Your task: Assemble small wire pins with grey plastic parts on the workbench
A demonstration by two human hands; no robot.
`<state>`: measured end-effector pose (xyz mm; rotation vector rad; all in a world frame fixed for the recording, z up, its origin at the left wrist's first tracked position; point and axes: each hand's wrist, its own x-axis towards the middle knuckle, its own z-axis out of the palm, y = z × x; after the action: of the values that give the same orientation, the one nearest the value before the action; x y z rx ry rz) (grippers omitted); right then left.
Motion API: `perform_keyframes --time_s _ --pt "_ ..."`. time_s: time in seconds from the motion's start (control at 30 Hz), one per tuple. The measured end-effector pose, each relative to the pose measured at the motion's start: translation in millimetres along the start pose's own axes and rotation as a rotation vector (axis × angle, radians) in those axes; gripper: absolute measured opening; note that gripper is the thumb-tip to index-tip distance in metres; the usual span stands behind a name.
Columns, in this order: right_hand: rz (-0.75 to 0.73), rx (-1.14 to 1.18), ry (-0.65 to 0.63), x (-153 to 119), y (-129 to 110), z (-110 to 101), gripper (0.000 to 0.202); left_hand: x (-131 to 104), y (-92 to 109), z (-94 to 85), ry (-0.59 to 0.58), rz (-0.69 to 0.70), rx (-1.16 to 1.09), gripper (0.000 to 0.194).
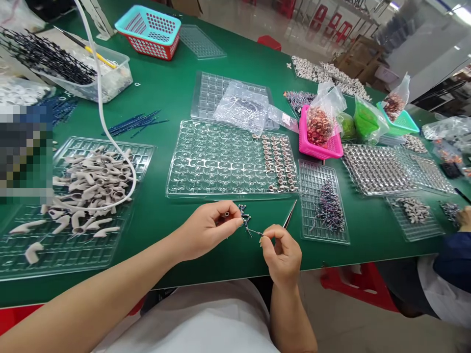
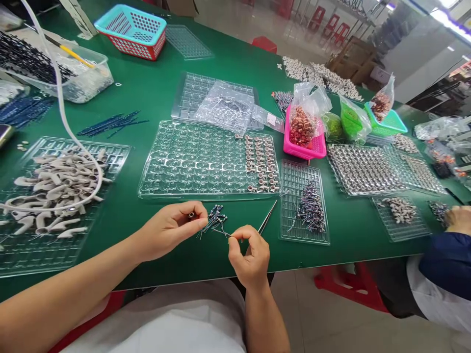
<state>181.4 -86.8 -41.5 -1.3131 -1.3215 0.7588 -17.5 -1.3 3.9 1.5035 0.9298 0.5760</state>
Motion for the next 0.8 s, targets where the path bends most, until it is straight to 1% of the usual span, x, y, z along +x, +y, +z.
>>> perform_keyframes --time_s 0.07,0.13,0.23,0.3,0.37,0.53,0.6,0.67,0.7,0.8 --pt "-0.012 -0.02 -0.029 0.8 -0.9 0.4 0.011 -1.2 -2.5 3.7 -0.004 0.106 0.151 0.014" --pt "-0.025 -0.044 -0.046 1.4 -1.3 0.9 0.01 -2.3 -5.9 8.2 0.004 0.238 0.28 0.017" --pt "-0.043 -0.071 -0.046 1.4 -1.1 1.5 0.009 -3.1 -10.6 13.3 0.03 0.402 0.389 0.012" --pt "-0.051 -0.083 -0.044 1.2 -1.2 1.9 0.009 -3.1 -12.0 14.9 0.05 0.458 0.453 0.014" --pt "-0.056 -0.098 -0.041 1.1 -1.7 2.3 0.009 -2.9 -12.1 15.6 0.066 0.476 0.508 0.015" --pt "-0.037 -0.111 0.008 1.3 -2.1 2.7 0.011 -1.3 -11.4 17.1 0.089 0.481 0.549 0.017" --pt "-0.027 -0.102 0.043 0.7 -0.8 2.2 0.011 -0.6 -10.9 16.6 0.101 0.452 0.542 0.018" --pt "-0.015 -0.096 0.093 -0.4 1.1 1.5 0.01 -0.4 -9.3 14.8 0.104 0.377 0.51 0.018" --pt "-0.008 -0.092 0.12 -1.0 2.2 1.2 0.01 -0.6 -8.0 13.6 0.092 0.313 0.476 0.018" --pt "0.011 -0.084 0.178 -2.5 5.0 0.7 0.008 -2.6 -3.6 10.2 -0.002 0.109 0.307 0.021"
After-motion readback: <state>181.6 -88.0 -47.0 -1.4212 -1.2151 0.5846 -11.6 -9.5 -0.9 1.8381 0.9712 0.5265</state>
